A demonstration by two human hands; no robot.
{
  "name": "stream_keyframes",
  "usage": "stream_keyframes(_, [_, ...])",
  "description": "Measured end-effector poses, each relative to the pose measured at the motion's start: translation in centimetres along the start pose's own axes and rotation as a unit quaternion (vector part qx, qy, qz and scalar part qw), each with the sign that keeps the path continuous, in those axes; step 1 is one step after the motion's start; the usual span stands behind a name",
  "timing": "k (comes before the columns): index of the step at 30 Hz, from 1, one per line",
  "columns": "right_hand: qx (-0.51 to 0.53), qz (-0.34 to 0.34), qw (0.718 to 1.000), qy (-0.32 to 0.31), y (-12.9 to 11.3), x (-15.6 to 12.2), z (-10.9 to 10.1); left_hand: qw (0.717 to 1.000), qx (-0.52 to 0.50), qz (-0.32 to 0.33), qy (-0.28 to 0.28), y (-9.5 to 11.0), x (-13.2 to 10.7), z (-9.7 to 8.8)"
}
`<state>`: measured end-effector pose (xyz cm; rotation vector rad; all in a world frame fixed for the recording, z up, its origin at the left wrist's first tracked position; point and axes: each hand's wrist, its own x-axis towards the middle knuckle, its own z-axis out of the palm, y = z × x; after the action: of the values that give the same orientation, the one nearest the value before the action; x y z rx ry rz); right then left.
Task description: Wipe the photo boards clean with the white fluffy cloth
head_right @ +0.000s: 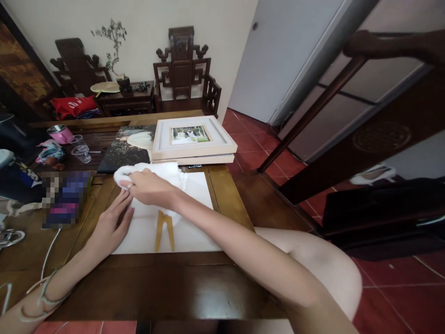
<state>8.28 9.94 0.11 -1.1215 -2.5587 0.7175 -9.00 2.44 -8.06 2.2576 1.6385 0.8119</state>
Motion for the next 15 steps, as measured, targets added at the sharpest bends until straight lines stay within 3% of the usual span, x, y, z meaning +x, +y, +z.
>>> stream_keyframes(6, [0.015, 0.069, 0.997, 0.037, 4.4, -4.9, -2.2, 1.0, -0.001, 0.004, 0.008, -0.3, -0.3, 0.4])
stream_keyframes(9, [-0.013, 0.08, 0.996, 0.047, 5.6, -7.8, -2.2, 1.0, -0.004, -0.003, -0.001, -0.2, -0.3, 0.2])
stream_keyframes(15, [-0.147, -0.092, 0.982, 0.076, 3.8, -15.1, 2.3, 0.998, -0.033, -0.034, -0.041, 0.0, -0.1, -0.1])
